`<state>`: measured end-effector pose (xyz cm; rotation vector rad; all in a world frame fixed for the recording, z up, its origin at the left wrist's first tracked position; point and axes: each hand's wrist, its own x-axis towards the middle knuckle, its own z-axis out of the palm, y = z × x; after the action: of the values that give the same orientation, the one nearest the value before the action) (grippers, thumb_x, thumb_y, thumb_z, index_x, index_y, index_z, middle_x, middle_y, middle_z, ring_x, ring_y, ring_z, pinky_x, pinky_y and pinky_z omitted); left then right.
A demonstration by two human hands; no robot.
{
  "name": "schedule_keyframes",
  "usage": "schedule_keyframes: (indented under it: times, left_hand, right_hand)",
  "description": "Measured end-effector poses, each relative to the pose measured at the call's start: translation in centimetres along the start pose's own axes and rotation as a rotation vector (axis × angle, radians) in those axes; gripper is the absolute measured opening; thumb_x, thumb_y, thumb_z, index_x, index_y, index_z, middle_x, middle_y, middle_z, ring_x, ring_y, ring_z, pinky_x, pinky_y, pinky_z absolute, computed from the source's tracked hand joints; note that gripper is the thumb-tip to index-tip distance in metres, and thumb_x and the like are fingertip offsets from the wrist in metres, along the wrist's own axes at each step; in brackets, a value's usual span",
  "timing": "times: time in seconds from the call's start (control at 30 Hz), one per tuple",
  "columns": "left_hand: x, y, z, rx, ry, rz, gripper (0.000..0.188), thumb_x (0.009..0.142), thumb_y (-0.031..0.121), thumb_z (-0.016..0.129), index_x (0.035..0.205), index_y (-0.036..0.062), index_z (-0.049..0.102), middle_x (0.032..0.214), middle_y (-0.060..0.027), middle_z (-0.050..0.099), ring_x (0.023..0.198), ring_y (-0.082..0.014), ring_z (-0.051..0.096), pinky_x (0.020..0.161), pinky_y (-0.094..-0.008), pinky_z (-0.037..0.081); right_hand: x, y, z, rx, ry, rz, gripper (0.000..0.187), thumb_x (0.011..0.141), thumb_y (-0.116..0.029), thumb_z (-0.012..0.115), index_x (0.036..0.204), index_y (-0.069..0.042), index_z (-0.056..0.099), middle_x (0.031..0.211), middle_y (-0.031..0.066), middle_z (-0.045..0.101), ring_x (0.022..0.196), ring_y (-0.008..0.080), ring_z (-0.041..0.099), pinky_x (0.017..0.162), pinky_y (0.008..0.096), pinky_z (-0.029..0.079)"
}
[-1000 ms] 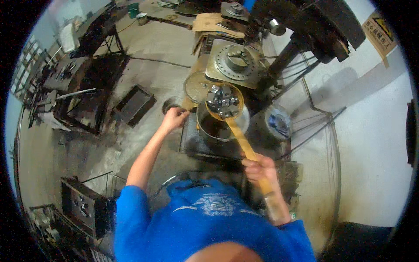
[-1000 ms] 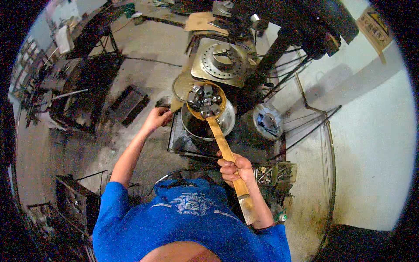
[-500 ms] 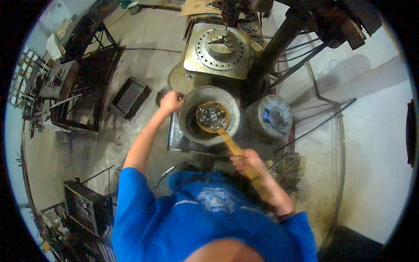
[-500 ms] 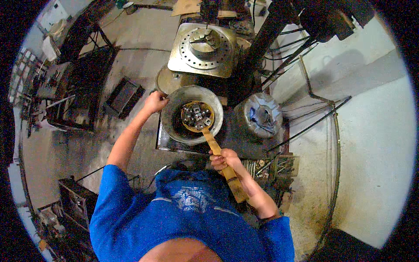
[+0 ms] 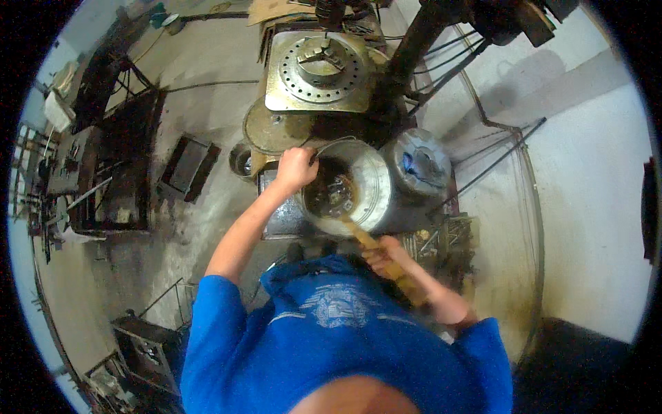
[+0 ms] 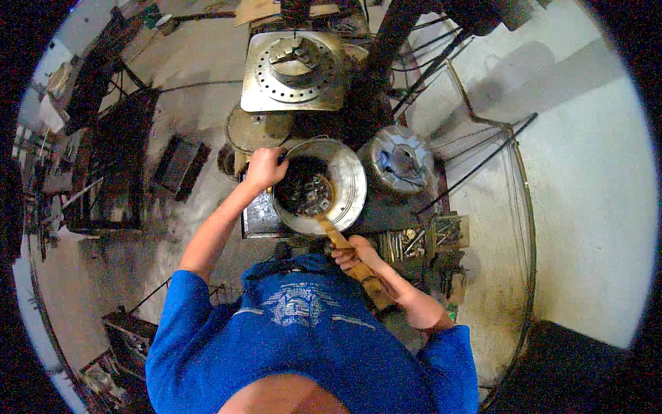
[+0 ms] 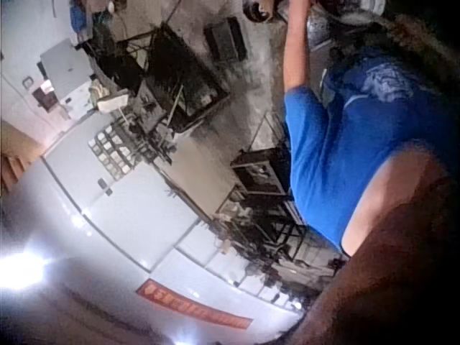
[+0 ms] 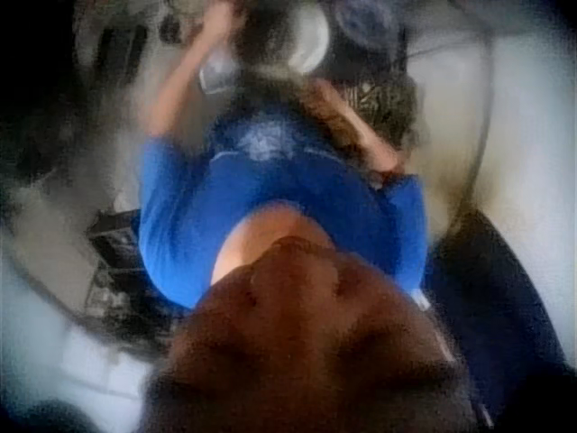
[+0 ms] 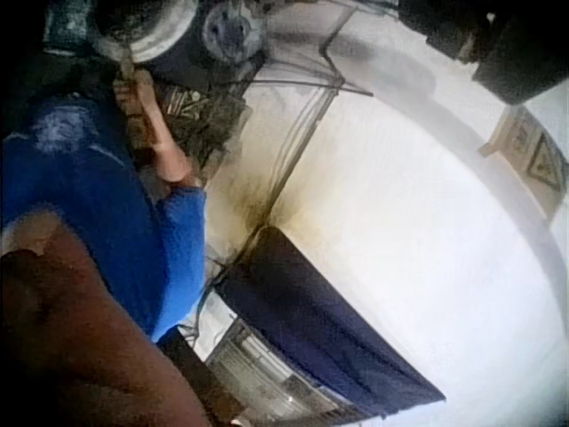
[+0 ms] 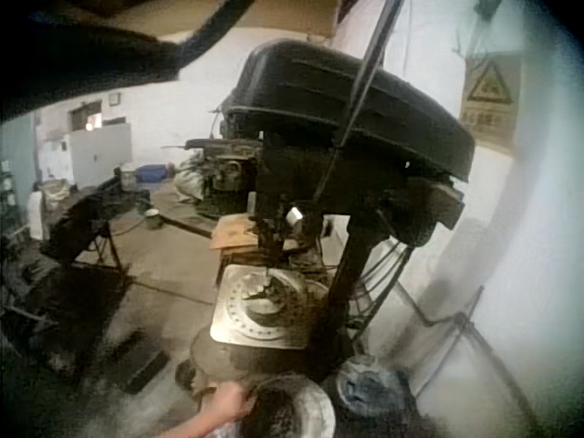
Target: The person pours a liquid from a metal bucket into a larger pot on a heating element. They then use a wooden-handled ladle to stir the contents of the pot. The person repeatedly scoops solid metal pieces from a nearby container and adds them to the pot, stirring after each addition.
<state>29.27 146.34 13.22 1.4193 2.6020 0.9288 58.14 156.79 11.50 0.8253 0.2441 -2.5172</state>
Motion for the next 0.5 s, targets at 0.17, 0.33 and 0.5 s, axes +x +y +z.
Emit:
schedule_keyframes:
  times: [0.17,0.33,0.5]
  left_hand:
    - [-1.4,0.4,0.4,-0.072,0.008,0.142,0.016,0.065,0.017,0.058,0.075,0.0034,0.057,0.062,-0.0198,0.054,0.061,-0.0385,0.053,0.056,-0.0457,0.044]
    - [-2.2,1.3,0.3,-0.116,0.058,0.142,0.013,0.065,0.014,0.058,0.071,0.0035,0.054,0.063,-0.0180,0.054,0.061,-0.0382,0.053,0.053,-0.0446,0.042]
    - [-3.5,-0.5,0.2,-0.113,0.157,0.123,0.011,0.067,0.012,0.058,0.070,0.0024,0.052,0.062,-0.0182,0.053,0.058,-0.0377,0.052,0.051,-0.0435,0.042]
  right_hand:
    - [-1.7,1.4,-1.4,-0.097,0.229,0.031,0.038,0.078,-0.019,0.036,0.111,0.000,0.040,0.062,-0.0030,0.032,0.044,0.0037,0.028,0.032,0.0162,0.026]
    - [-5.4,-4.8,-2.3,-0.104,0.202,0.059,0.034,0.077,-0.017,0.042,0.103,0.005,0.045,0.063,-0.0012,0.041,0.042,0.0030,0.036,0.033,0.0158,0.030]
    - [-3.9,-5.0,2.0,-0.986,0.584,-0.119,0.023,0.070,-0.018,0.054,0.081,0.001,0.051,0.057,0.0028,0.046,0.039,0.0106,0.041,0.033,0.0244,0.033]
